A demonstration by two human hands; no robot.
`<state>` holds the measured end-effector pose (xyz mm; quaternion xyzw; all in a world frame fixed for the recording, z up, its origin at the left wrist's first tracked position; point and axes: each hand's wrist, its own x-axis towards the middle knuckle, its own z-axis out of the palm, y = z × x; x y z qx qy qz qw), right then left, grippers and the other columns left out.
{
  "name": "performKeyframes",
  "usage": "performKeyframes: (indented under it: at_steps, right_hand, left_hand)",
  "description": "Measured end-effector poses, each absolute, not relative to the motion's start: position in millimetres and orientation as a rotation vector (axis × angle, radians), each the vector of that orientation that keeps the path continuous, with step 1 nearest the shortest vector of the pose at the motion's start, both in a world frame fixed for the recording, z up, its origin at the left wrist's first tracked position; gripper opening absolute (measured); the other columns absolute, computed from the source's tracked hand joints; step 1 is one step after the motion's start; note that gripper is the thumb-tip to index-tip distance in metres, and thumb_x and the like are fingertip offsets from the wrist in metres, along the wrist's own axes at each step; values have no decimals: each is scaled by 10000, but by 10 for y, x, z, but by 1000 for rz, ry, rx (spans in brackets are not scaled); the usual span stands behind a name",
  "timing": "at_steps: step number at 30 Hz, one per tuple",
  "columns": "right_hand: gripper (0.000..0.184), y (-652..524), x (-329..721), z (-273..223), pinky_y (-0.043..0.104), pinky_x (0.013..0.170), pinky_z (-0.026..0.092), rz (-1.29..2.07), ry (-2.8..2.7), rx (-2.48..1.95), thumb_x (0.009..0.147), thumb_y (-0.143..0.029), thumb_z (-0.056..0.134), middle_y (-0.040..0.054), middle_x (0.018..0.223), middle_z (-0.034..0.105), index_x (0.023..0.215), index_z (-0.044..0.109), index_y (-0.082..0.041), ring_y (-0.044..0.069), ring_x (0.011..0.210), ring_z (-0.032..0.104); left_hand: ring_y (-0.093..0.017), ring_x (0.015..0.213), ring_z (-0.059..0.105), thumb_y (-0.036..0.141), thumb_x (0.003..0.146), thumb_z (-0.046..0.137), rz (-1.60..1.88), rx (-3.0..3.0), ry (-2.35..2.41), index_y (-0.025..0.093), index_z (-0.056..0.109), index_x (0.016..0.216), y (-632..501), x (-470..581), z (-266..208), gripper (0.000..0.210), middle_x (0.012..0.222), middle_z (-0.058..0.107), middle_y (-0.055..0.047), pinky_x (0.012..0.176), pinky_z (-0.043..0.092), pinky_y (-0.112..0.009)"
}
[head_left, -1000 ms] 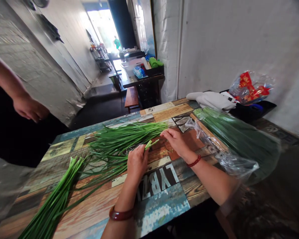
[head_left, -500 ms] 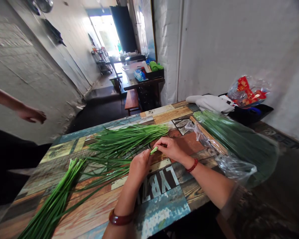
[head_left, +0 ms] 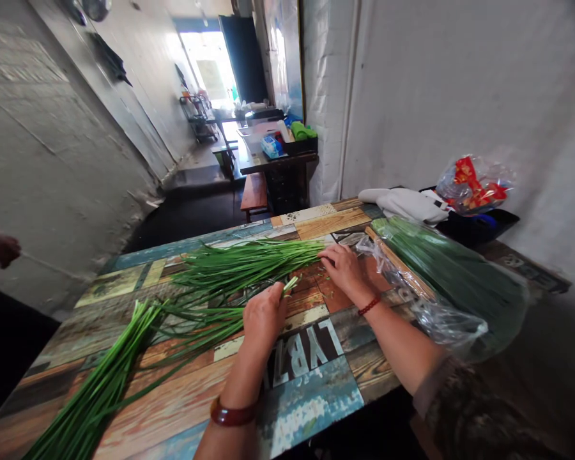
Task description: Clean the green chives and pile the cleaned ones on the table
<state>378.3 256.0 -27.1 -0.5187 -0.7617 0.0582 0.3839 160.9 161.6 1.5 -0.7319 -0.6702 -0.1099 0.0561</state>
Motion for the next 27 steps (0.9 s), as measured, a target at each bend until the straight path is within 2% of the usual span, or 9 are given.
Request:
performKeyframes:
  at_steps: [5,12,18,21,24,27]
  right_hand:
    - [152,2510,3768,-239,379,845,367,13,-2016,-1441,850,-201,625,51,1076,650,965,701,-266,250,996,511]
    - [45,2465,3764,-179,368,832,356,4,-2017,-1421,841,-202,633,57,1028,640,868,649,-234,242,982,520]
    - [93,2403,3653,-218,328,785,429,313,-1942,-1100,886,-209,528,49,870,656,861,617,-210,203,845,586]
    - [98,2283,3519,-223,312,724,449,485,-1857,-1011,878,-260,546,27,807,668,838,625,-217,188,757,605]
    - [86,2131,3431,-143,297,709,459,620,-1847,-935,846,-274,594,15,782,676,797,635,-217,174,735,613]
    - [90,2053,3410,-32,283,707,464,767,-1857,-867,834,-282,618,11,777,682,787,647,-211,158,735,615]
  left_hand:
    - [-187,728,646,371,940,425,-346,-2278,-2059,277,600,1033,1604,1641,5,218,833,713,-30,571,278,-265]
    - [-194,756,657,333,926,442,-322,-2314,-2096,286,599,1048,1611,1647,44,205,879,723,-29,585,307,-261]
    - [-178,794,643,200,873,482,-372,-2276,-2134,273,618,1048,1570,1656,61,233,908,706,-27,641,378,-252]
    - [-170,846,624,168,867,477,-535,-2299,-2064,262,618,1099,1552,1653,58,288,979,670,-37,692,422,-253]
    - [-166,949,590,180,890,463,-851,-2274,-2000,246,609,1159,1561,1633,61,313,1055,635,-55,793,451,-260]
    - [-168,1050,556,203,916,449,-1108,-2334,-1902,237,639,1110,1604,1599,64,274,1141,637,-54,911,435,-295]
